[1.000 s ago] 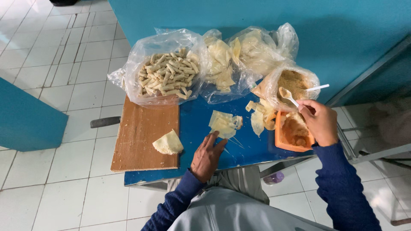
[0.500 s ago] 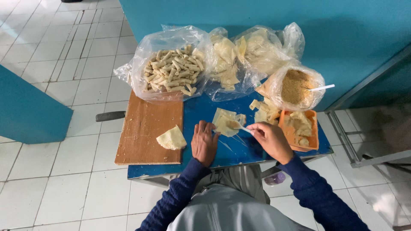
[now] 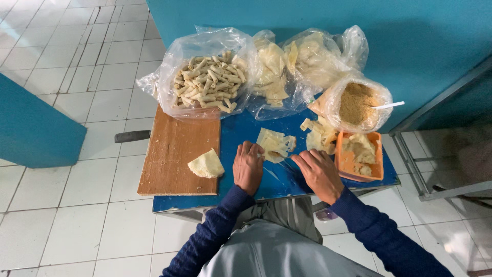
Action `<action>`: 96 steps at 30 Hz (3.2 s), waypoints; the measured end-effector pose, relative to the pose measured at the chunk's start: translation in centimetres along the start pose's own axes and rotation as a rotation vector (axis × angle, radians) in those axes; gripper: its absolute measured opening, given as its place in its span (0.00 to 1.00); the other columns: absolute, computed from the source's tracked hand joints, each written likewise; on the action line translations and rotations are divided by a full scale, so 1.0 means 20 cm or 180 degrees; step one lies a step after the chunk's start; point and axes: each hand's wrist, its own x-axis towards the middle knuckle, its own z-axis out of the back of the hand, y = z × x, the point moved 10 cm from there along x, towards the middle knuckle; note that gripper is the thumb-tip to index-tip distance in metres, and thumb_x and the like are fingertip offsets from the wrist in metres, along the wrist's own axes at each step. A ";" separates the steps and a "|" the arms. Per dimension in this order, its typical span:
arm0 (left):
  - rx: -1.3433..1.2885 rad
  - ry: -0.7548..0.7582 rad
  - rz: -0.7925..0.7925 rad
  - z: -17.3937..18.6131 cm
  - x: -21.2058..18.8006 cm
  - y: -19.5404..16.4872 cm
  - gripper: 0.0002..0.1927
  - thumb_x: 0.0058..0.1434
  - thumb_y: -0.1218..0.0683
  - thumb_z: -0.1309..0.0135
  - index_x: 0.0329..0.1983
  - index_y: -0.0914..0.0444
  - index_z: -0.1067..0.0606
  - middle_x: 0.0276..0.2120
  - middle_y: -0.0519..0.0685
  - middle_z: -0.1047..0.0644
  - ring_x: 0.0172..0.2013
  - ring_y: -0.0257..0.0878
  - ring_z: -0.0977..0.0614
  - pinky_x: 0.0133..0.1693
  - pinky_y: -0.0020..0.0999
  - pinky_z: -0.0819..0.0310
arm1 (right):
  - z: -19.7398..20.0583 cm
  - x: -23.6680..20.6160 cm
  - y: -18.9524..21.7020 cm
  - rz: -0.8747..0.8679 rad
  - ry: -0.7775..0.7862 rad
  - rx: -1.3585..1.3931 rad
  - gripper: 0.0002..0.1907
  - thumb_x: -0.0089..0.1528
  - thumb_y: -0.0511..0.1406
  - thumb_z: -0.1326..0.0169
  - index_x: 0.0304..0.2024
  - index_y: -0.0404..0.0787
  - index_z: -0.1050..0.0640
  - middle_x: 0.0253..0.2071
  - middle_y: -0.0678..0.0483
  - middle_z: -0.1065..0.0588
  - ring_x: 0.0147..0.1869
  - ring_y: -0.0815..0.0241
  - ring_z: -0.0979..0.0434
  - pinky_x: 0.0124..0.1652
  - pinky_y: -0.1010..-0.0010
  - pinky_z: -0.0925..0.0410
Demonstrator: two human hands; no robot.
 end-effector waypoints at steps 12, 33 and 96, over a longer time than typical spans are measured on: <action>-0.0776 0.0137 0.0095 -0.05 0.03 0.02 0.05 0.57 0.64 0.46 0.37 0.66 0.26 0.35 0.54 0.24 0.38 0.53 0.21 0.39 0.45 0.26 | 0.12 0.00 -0.13 -0.0366 -0.0358 0.0154 0.13 0.62 0.30 0.43 0.50 0.41 0.21 0.40 0.55 0.25 0.45 0.55 0.27 0.44 0.61 0.36; -0.0607 0.0607 -0.0515 -0.09 0.00 -0.07 0.18 0.51 0.62 0.38 0.45 0.67 0.27 0.44 0.57 0.24 0.47 0.58 0.23 0.48 0.47 0.28 | -0.19 0.05 -0.14 -0.1163 -0.0238 0.1030 0.08 0.58 0.33 0.41 0.40 0.42 0.21 0.37 0.49 0.26 0.45 0.44 0.26 0.46 0.55 0.34; -0.0596 0.0680 -0.0354 -0.05 0.14 -0.10 0.05 0.57 0.63 0.43 0.37 0.66 0.24 0.41 0.57 0.27 0.45 0.57 0.23 0.45 0.47 0.27 | -0.28 0.24 -0.06 -0.0137 0.0060 0.1587 0.09 0.58 0.31 0.40 0.42 0.38 0.19 0.41 0.49 0.23 0.49 0.47 0.24 0.48 0.60 0.29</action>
